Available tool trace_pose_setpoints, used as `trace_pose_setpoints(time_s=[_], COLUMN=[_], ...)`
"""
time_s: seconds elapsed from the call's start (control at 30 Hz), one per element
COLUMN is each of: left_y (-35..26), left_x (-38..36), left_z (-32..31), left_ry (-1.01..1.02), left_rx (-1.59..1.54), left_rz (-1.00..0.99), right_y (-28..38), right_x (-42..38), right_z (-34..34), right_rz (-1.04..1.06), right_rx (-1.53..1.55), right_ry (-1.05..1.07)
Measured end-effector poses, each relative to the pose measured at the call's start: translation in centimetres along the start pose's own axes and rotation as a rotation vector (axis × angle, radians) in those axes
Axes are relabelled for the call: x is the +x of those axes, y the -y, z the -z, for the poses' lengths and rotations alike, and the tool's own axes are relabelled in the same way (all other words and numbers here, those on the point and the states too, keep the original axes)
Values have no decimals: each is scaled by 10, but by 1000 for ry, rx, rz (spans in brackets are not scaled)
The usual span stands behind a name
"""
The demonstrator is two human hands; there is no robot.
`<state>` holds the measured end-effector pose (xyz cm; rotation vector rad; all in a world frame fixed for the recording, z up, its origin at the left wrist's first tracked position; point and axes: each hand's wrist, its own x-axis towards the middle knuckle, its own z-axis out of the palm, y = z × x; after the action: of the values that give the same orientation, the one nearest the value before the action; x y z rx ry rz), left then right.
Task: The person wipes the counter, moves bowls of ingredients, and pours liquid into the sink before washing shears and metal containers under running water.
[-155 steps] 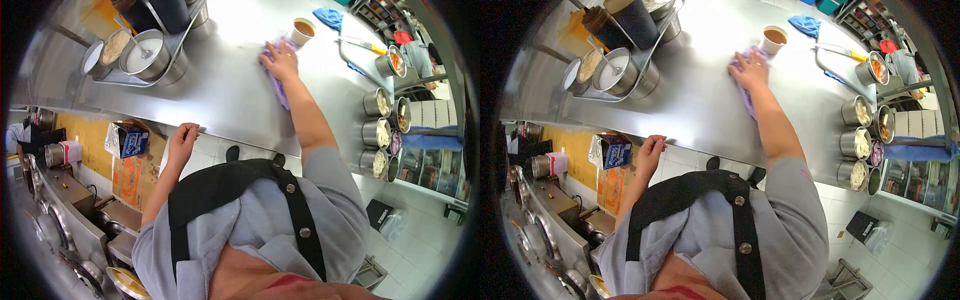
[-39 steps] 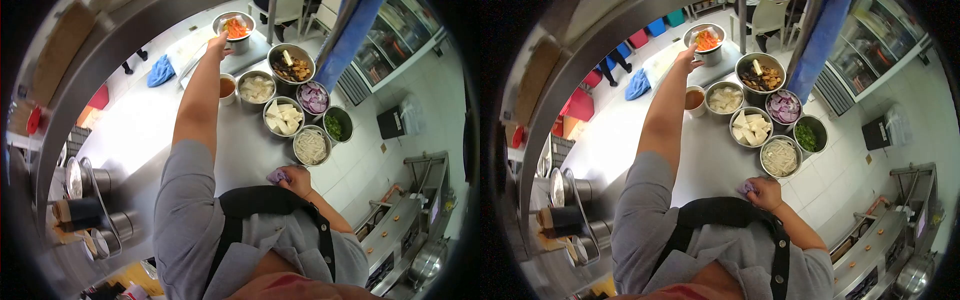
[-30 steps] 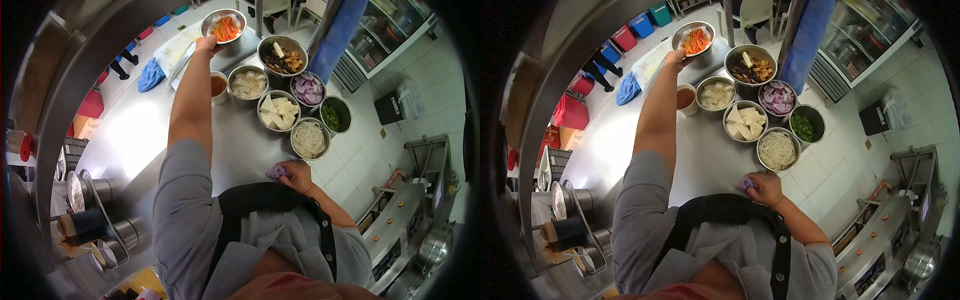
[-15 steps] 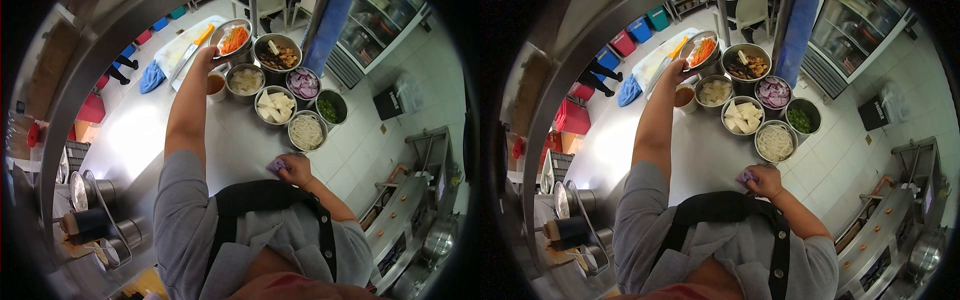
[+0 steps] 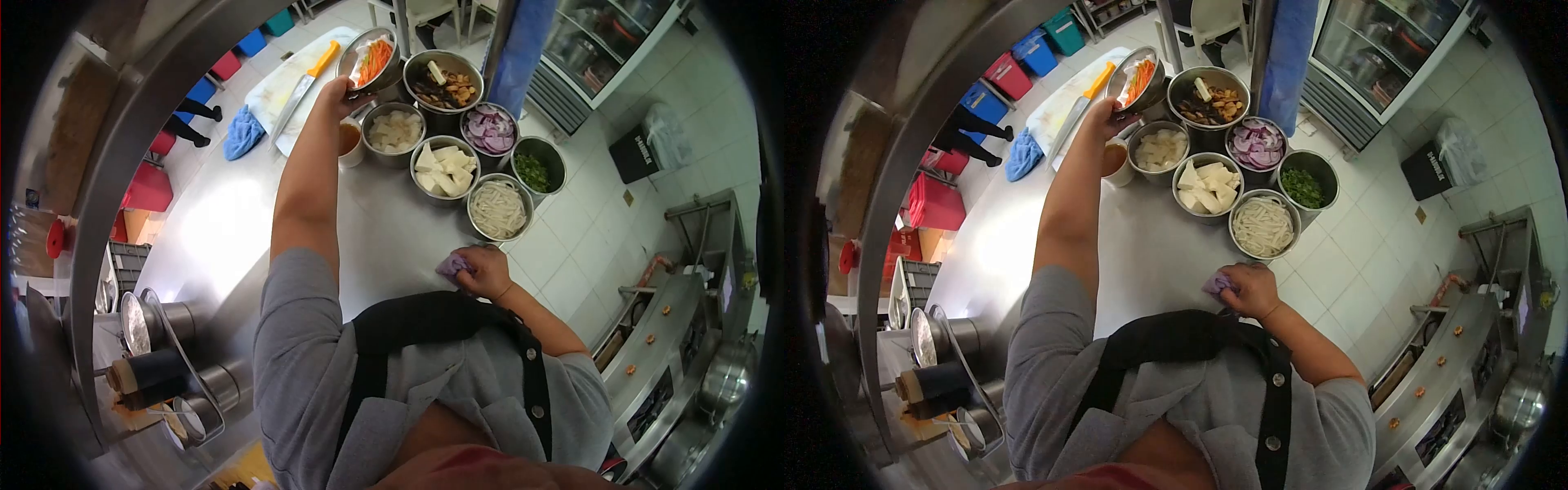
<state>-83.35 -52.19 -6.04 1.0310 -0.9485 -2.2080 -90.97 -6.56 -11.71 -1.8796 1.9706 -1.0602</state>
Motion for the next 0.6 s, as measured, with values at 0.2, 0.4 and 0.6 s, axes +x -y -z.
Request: trace_pose_setpoints(time_s=[0.2,0.4,0.6], left_y=[5,1,-12], left_x=[-1,2,-17], left_z=[-4,10,-1], left_ry=[-70,-98,-139], left_rx=[-24,-23,-19], left_rz=[70,23,17], right_y=[4,5,6], right_x=[2,3,3], right_z=[4,5,7], right_rz=[-20,-11,2], right_rx=[-27,-39,-50], right_ry=[59,57,60])
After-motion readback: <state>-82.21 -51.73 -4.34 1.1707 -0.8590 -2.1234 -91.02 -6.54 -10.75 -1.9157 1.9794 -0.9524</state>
